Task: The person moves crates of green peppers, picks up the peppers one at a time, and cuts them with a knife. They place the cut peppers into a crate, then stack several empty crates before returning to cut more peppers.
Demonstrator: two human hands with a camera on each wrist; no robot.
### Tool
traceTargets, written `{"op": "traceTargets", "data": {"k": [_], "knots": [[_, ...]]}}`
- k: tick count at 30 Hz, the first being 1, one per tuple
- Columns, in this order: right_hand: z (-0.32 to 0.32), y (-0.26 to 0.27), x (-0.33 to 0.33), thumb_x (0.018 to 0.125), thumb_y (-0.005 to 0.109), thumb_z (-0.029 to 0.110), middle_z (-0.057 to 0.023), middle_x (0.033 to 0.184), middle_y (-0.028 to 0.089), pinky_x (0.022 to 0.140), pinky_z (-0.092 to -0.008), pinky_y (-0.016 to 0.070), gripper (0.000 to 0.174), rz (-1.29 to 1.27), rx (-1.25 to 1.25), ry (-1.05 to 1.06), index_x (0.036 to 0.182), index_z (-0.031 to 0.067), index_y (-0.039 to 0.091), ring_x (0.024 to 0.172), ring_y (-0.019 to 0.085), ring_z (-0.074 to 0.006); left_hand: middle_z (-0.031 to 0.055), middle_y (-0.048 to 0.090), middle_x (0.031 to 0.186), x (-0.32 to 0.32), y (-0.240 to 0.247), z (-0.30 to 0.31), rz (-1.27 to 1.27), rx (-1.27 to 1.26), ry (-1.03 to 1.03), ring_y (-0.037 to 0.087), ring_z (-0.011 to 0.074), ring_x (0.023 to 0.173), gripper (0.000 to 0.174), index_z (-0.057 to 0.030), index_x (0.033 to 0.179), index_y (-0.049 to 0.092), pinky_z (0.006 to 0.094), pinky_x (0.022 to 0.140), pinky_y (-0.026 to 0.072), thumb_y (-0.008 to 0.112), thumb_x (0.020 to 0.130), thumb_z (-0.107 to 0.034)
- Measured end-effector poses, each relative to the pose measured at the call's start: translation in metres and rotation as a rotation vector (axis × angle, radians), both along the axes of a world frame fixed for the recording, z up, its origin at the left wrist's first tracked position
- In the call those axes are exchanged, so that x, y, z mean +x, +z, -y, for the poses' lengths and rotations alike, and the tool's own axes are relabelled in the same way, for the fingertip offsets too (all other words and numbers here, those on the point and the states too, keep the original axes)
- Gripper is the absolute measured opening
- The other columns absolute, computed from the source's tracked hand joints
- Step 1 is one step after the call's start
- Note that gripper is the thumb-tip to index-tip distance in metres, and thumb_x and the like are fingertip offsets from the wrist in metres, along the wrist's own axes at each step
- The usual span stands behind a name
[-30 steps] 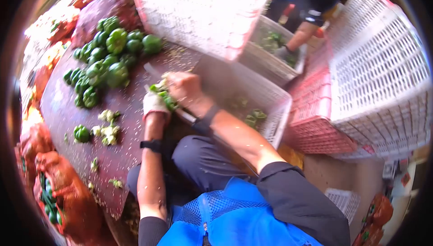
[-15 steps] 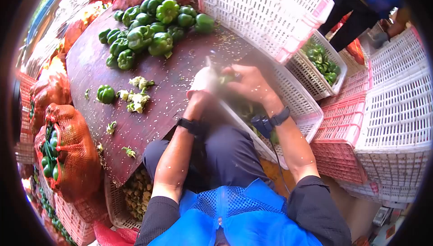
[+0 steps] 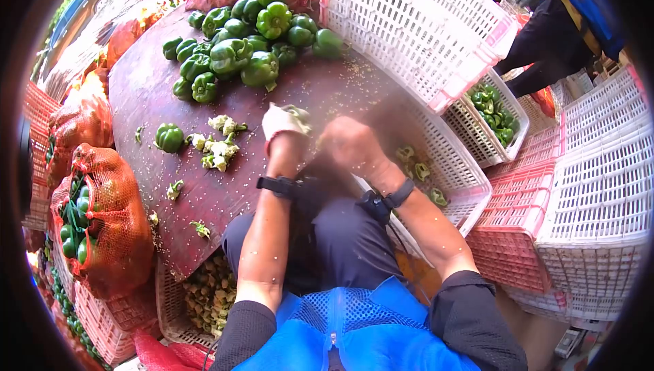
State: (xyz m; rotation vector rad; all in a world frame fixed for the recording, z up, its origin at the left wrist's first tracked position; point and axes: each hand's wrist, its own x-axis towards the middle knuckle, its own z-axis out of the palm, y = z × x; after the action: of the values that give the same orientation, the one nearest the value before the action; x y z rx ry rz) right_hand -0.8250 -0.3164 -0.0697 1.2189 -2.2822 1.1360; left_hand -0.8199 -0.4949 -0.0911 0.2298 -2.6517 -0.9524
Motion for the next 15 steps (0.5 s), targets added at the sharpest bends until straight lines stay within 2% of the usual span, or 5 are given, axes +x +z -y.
{"op": "traceTargets", "data": {"k": [5,8,9,10,15], "knots": [[-0.052,-0.009,-0.016,0.079,0.08,0.018,-0.0097,0.085,0.072,0.07,-0.0319,0.0541,0.026,0.55,0.299,-0.197,0.096,0.0008,0.07,0.079,0.069,-0.0171,0.0102,0.073,0.082,0.004,0.02,0.078,-0.199,0.154,0.368,0.069,0.0223,0.073,0.017,-0.005,0.103,0.065,0.0344,0.066,0.0538,0.055,0.091,-0.01],[-0.066,-0.015,-0.039,0.076,0.083,0.032,-0.0095,0.095,0.075,0.076,-0.0313,0.056,0.046,0.256,0.376,-0.247,0.109,0.003,0.071,0.082,0.07,-0.0196,0.0119,0.07,0.08,0.028,0.05,0.099,-0.184,-0.104,0.554,0.069,0.0332,0.075,0.013,-0.0057,0.097,0.061,0.0417,0.067,0.0532,0.054,0.087,-0.003],[-0.057,-0.015,-0.056,0.076,0.082,0.037,-0.0107,0.096,0.075,0.077,-0.0333,0.0564,0.05,0.27,0.323,-0.337,0.112,0.0037,0.07,0.084,0.071,-0.0217,0.0137,0.07,0.082,0.02,0.03,0.113,-0.282,0.148,0.594,0.068,0.0338,0.072,0.015,-0.0049,0.1,0.061,0.0419,0.067,0.0534,0.054,0.087,-0.002],[-0.042,-0.004,-0.073,0.076,0.081,0.043,-0.0147,0.097,0.074,0.078,-0.0353,0.0564,0.055,0.503,0.243,-0.458,0.114,0.0052,0.069,0.085,0.071,-0.0227,0.0137,0.07,0.082,0.022,0.035,0.109,-0.283,0.148,0.595,0.068,0.0338,0.072,0.015,-0.0049,0.1,0.061,0.0419,0.067,0.0534,0.054,0.087,-0.002],[0.037,0.017,-0.169,0.074,0.076,0.06,-0.0262,0.107,0.069,0.09,-0.0454,0.0518,0.08,0.269,0.195,-0.611,0.119,-0.0044,0.062,0.103,0.067,-0.0379,0.016,0.071,0.089,0.027,0.049,0.093,-0.388,-0.067,0.546,0.068,0.0309,0.078,0.022,0.0011,0.111,0.06,0.0408,0.071,0.0531,0.053,0.09,-0.003]]}}
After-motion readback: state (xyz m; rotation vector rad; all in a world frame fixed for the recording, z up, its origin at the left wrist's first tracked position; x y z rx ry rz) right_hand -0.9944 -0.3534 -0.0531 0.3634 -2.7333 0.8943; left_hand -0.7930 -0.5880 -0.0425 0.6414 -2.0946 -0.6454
